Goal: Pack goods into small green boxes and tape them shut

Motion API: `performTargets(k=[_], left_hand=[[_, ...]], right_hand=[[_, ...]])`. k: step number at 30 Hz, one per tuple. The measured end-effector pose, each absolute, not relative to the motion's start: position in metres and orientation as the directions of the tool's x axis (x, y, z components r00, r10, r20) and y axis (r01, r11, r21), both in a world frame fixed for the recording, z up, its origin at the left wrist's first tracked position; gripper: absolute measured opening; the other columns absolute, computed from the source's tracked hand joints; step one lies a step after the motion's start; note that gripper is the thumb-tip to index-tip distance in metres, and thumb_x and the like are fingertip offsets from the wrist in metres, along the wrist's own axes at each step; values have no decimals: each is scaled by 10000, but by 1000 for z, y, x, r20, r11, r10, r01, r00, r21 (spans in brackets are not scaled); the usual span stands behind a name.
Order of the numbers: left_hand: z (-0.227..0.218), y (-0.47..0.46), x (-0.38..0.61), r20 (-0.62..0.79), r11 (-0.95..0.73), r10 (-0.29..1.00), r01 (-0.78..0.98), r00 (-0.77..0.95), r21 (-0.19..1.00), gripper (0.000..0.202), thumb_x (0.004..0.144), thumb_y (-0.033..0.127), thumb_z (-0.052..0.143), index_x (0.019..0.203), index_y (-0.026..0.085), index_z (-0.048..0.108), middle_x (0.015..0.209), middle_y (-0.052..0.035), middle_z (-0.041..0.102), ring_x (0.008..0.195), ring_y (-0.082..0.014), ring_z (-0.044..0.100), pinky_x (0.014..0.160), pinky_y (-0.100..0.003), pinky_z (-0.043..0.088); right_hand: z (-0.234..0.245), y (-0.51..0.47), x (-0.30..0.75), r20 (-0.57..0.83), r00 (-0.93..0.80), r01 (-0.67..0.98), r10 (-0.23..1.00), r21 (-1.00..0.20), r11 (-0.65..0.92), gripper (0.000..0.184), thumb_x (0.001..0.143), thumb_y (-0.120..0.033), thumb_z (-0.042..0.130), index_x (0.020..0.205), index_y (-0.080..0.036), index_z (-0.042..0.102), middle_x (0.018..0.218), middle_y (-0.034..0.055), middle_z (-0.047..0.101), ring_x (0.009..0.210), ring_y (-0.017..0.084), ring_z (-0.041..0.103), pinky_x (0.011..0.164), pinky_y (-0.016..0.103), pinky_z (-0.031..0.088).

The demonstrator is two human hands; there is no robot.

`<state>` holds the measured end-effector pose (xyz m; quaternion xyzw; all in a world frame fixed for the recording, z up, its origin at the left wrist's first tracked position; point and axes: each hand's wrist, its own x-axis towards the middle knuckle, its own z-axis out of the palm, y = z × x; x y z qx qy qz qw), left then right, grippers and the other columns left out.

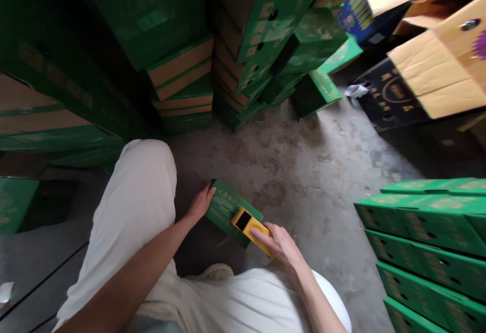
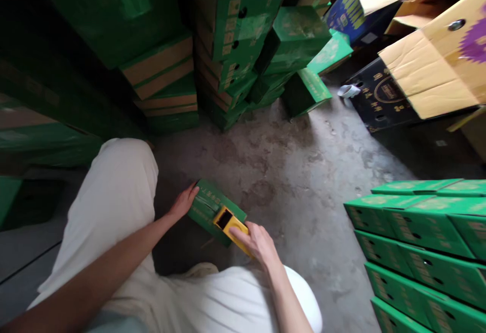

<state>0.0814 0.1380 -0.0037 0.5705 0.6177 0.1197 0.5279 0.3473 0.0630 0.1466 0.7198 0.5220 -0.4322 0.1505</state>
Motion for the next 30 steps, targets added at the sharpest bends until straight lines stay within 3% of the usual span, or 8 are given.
performTargets(k=[5,8,10,14,17,21,24,30], left_hand=[[4,136,84,-471,240,864,679,176,694,598,1094,431,306,1612,139,362,1572,-168,498,1467,-271,475,1177,-415,423],[14,130,93,-281,10,940,806,195,592,634,1089,404,329,1642,101,269,1673,-197,308,1563,-309,290,1235,-504,325],[21,121,101,-146,-260,911,812,385,522,603,1089,350,316,1645,121,273,1709,-156,229,1597,-293,182,1278,-535,210],[29,100,114,-65,-674,617,569,784,472,630,1082,409,346,1665,202,227,1716,-81,241,1606,-229,160,1309,-519,44],[26,94,115,-81,-740,544,523,835,424,869,1003,627,453,1673,151,169,1725,-121,189,1614,-272,103,1298,-549,-36],[23,97,114,-113,-781,498,501,860,372,1277,762,857,613,1670,99,131,1728,-179,130,1614,-336,37,1281,-578,-55],[24,100,114,-134,-797,480,495,867,348,1333,705,835,700,1673,118,128,1734,-168,103,1615,-332,38,1281,-567,-66],[31,100,112,-160,-783,493,516,855,347,1311,695,753,780,1675,150,150,1735,-163,100,1613,-342,53,1281,-582,-36]], right_hand=[[137,38,372,-764,121,888,634,-203,-413,518,930,-701,523,826,-214,664,805,67,699,773,212,632,643,273,323],[129,34,373,-757,119,886,643,-212,-413,515,934,-698,522,847,-216,681,819,77,707,783,218,645,645,272,323],[126,33,373,-750,115,887,651,-217,-407,525,938,-703,513,858,-216,691,831,83,714,795,223,653,647,272,324],[127,33,371,-754,110,888,648,-219,-405,540,931,-719,516,899,-214,704,861,94,727,821,234,664,651,272,333],[130,34,371,-756,100,878,646,-238,-415,534,917,-718,539,903,-210,700,879,92,731,820,232,663,648,274,335],[135,20,388,-732,27,836,681,-357,-418,518,919,-700,538,863,-205,680,850,64,723,788,207,648,645,272,348],[139,1,413,-777,46,796,628,-351,-493,513,916,-694,535,842,-208,681,832,64,725,756,206,643,628,278,371],[146,-9,426,-797,187,860,575,-150,-488,481,897,-680,576,854,-218,706,916,115,741,839,253,671,652,302,370]])
